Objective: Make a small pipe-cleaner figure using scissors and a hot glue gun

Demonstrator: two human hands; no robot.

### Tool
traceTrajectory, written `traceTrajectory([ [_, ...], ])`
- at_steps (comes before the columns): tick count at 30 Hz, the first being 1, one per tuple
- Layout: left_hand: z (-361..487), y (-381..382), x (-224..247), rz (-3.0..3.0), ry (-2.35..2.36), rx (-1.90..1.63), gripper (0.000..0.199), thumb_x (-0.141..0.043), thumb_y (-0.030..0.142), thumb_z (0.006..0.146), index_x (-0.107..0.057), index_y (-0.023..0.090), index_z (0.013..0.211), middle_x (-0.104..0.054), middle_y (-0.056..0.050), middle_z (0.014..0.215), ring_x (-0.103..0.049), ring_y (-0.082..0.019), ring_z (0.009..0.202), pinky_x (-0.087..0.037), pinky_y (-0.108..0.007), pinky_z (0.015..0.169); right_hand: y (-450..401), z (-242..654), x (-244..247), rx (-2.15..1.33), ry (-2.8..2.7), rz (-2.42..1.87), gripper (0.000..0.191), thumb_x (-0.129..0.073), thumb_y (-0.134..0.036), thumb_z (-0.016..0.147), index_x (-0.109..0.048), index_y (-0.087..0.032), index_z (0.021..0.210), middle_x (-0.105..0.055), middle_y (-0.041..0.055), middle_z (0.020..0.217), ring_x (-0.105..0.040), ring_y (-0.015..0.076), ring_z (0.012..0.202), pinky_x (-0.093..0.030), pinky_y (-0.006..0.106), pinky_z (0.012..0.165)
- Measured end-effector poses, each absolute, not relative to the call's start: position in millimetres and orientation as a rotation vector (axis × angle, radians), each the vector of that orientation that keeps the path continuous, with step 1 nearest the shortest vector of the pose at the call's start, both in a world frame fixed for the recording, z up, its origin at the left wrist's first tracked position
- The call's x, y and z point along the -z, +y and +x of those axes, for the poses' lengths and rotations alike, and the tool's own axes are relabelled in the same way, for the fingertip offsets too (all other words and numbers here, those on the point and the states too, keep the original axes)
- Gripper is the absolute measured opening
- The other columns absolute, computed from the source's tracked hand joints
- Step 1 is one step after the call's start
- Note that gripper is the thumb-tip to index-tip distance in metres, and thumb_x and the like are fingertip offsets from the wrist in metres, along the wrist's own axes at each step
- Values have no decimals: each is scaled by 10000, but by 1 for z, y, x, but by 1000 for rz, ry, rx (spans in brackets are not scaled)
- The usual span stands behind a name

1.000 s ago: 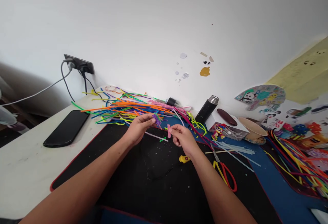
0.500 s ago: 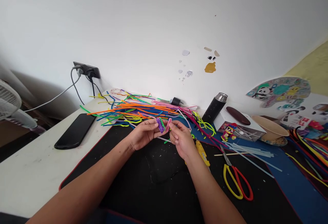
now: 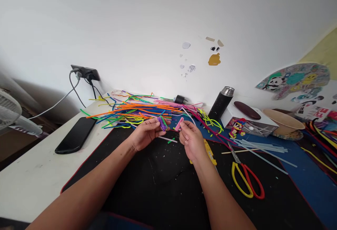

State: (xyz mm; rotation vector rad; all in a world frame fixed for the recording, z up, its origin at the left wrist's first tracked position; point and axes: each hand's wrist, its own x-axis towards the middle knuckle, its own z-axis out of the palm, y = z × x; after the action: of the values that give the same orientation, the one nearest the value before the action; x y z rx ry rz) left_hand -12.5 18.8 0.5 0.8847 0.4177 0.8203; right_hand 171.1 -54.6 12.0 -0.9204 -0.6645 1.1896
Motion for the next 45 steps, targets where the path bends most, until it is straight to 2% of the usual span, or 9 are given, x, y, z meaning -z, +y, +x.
traceTrajectory([
  [3, -11, 19, 1, 954, 491, -907, 180, -868, 264, 770, -810, 144, 890, -792, -115, 1056, -711, -181, 826, -567, -281, 798, -56, 172, -13, -1133, -729, -970, 337, -877, -421, 742, -645, -193, 830, -391, -120, 463, -241, 40, 374, -125, 213, 392],
  [6, -8, 19, 4, 1022, 549, -951, 230, -915, 287, 708, -812, 157, 867, -776, -61, 873, -674, -165, 743, -534, -284, 774, -58, 169, -10, -1076, -856, -1042, 336, -837, -457, 775, -645, -192, 849, -523, -74, 530, -272, 47, 386, -152, 219, 391],
  [9, -7, 18, 6, 1098, 574, -952, 254, -931, 307, 685, -807, 169, 860, -748, -27, 793, -652, -162, 720, -507, -281, 757, -58, 167, -6, -996, -968, -1123, 323, -784, -486, 825, -641, -198, 859, -540, -63, 551, -309, 65, 407, -206, 225, 400],
  [14, -8, 18, 9, 1229, 561, -914, 224, -881, 346, 768, -810, 172, 888, -745, -36, 830, -650, -174, 763, -498, -291, 784, -61, 167, -4, -854, -1129, -1240, 267, -715, -464, 890, -641, -208, 869, -568, -43, 599, -368, 100, 471, -281, 244, 450],
  [26, -9, 13, 5, 1382, 552, -878, 280, -822, 392, 842, -827, 196, 1042, -778, -67, 984, -685, -221, 894, -520, -341, 895, -64, 162, -7, -745, -1229, -1322, 242, -676, -449, 898, -636, -213, 863, -497, -52, 589, -403, 137, 535, -316, 270, 527],
  [37, -6, 12, 3, 1394, 555, -865, 282, -834, 405, 815, -820, 176, 978, -779, -71, 959, -683, -227, 895, -528, -343, 888, -66, 159, -11, -768, -1248, -1284, 242, -686, -432, 884, -605, -217, 809, -432, -77, 557, -365, 121, 510, -284, 261, 505],
  [45, -5, 7, 2, 1375, 573, -898, 263, -845, 409, 801, -818, 183, 932, -772, -64, 941, -674, -223, 890, -522, -339, 872, -59, 166, 2, -963, -1139, -1252, 331, -738, -531, 854, -625, -220, 840, -479, -73, 574, -349, 97, 445, -271, 237, 431],
])
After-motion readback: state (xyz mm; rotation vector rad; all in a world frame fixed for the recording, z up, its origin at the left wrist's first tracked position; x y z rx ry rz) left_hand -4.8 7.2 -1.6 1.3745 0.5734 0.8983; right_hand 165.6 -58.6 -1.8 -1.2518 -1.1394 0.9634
